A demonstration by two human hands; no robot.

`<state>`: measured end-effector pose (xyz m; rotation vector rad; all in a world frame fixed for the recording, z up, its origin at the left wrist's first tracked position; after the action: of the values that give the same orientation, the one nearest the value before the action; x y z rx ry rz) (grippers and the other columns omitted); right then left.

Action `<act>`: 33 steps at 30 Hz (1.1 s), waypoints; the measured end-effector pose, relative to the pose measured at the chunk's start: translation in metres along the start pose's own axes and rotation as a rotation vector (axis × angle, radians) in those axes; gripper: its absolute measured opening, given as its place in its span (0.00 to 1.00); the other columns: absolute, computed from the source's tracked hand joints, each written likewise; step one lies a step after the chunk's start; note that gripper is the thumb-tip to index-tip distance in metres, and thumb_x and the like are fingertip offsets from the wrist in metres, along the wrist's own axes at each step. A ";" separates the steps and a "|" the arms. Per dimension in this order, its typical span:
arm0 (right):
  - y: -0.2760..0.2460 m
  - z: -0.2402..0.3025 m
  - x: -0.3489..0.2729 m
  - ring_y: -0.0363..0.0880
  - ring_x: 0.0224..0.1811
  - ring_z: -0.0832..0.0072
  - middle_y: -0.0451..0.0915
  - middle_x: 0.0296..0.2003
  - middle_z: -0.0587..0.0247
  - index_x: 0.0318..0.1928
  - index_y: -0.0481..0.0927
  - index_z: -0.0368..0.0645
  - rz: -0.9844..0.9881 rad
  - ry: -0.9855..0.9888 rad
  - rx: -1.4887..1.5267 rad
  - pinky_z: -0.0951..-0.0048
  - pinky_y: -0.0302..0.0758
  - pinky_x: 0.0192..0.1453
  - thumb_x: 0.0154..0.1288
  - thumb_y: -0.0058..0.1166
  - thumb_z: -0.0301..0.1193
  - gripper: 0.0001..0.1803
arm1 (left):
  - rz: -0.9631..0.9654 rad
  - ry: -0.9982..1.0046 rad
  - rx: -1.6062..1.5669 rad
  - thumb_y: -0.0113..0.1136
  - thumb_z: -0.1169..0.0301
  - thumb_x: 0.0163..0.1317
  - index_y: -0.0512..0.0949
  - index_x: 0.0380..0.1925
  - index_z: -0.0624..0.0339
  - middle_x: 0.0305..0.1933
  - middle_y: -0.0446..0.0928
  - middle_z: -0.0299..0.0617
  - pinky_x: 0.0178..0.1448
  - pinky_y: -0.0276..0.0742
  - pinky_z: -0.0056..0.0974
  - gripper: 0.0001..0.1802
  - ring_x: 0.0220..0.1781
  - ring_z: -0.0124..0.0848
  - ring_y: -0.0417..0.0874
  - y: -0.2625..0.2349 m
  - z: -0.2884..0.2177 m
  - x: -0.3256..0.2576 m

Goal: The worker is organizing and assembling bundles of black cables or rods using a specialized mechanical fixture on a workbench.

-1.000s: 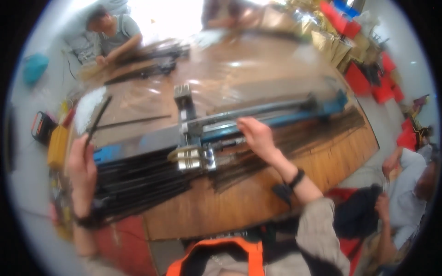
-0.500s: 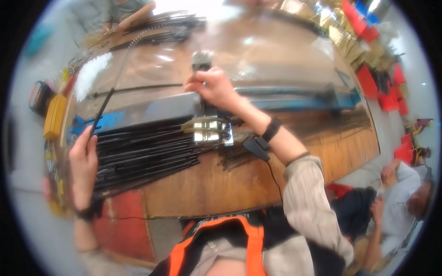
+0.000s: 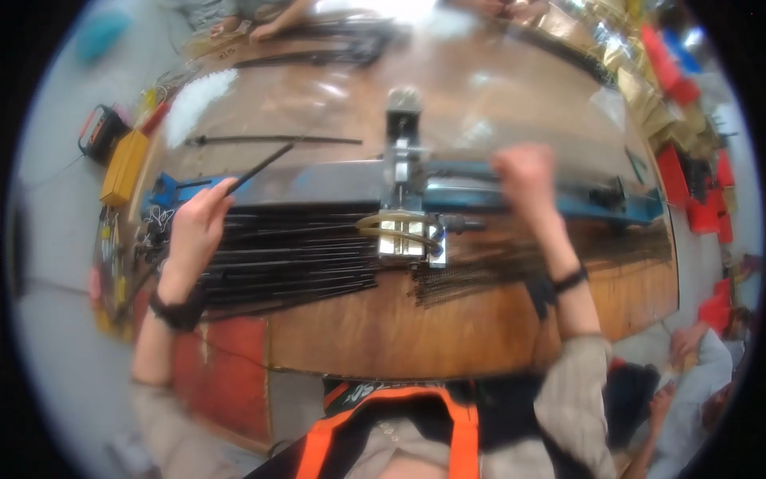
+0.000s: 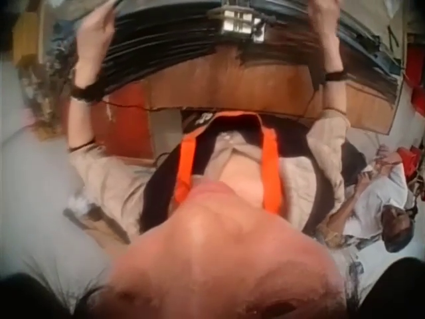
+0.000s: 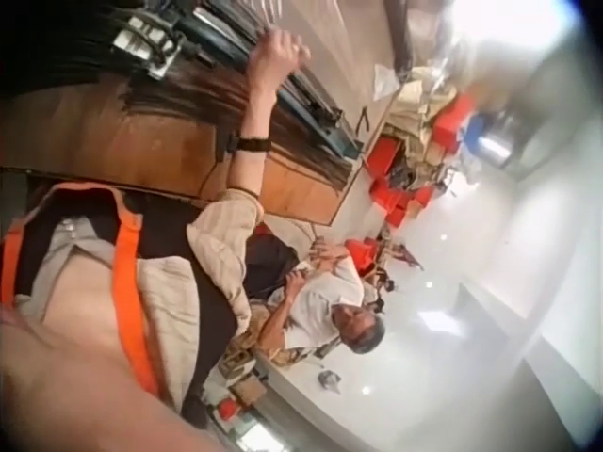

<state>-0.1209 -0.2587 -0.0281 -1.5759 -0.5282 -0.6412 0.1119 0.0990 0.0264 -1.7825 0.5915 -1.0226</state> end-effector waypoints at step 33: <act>-0.069 -0.091 -0.091 0.75 0.60 0.58 0.82 0.49 0.56 0.49 0.82 0.40 0.015 0.407 -0.237 0.62 0.67 0.65 0.64 0.55 0.23 0.13 | 0.010 0.232 -0.365 0.65 0.62 0.58 0.77 0.28 0.57 0.33 0.76 0.46 0.41 0.75 0.50 0.11 0.38 0.50 0.79 0.130 -0.106 0.092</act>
<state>-0.2424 -0.3393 -0.0337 -1.6086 -0.1390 -1.0132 0.0779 -0.0785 -0.0368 -1.9831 0.9817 -1.1811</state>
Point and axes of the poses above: each hand's wrist, its own x-axis towards the middle knuckle, its own y-axis out of the palm, z = x × y, the point moved 10 cm from there along x, towards the middle knuckle
